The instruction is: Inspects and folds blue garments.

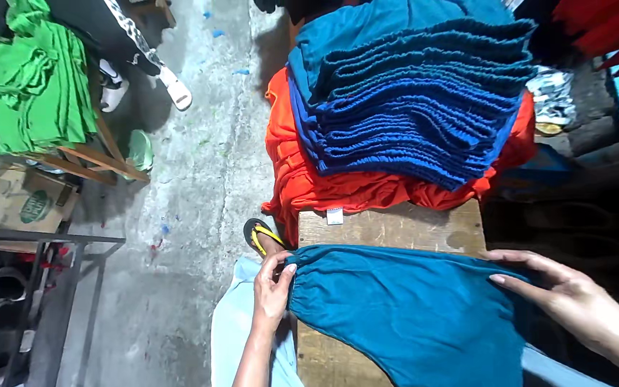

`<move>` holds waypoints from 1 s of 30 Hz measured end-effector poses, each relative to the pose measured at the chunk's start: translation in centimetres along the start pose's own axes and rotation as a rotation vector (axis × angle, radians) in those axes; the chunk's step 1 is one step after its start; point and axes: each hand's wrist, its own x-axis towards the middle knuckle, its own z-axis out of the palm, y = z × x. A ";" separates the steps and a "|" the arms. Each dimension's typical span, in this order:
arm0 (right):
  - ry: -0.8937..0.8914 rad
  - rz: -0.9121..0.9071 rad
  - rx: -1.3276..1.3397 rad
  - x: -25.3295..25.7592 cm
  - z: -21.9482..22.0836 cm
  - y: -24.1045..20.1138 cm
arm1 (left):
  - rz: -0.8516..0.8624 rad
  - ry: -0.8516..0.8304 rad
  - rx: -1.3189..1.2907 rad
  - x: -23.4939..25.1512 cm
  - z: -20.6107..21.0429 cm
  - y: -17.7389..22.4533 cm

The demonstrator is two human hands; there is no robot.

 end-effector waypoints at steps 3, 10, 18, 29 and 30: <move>0.017 0.021 0.016 0.1 -0.3 0.5 | -0.052 0.064 -0.038 0.1 0.2 -0.1; 0.065 0.065 0.123 -0.1 0.2 1.4 | -0.099 0.103 -0.158 0.4 0.3 -1.4; -0.015 0.069 0.070 0.2 -0.1 0.4 | -0.298 -0.058 -0.133 0.8 -0.2 -0.8; 0.097 -0.167 -0.042 -3.3 -0.7 -2.5 | 0.161 0.023 0.176 -0.9 -1.5 11.3; 0.117 -0.163 0.020 -4.6 -1.0 -3.5 | 0.300 0.009 0.199 -1.1 -2.0 14.2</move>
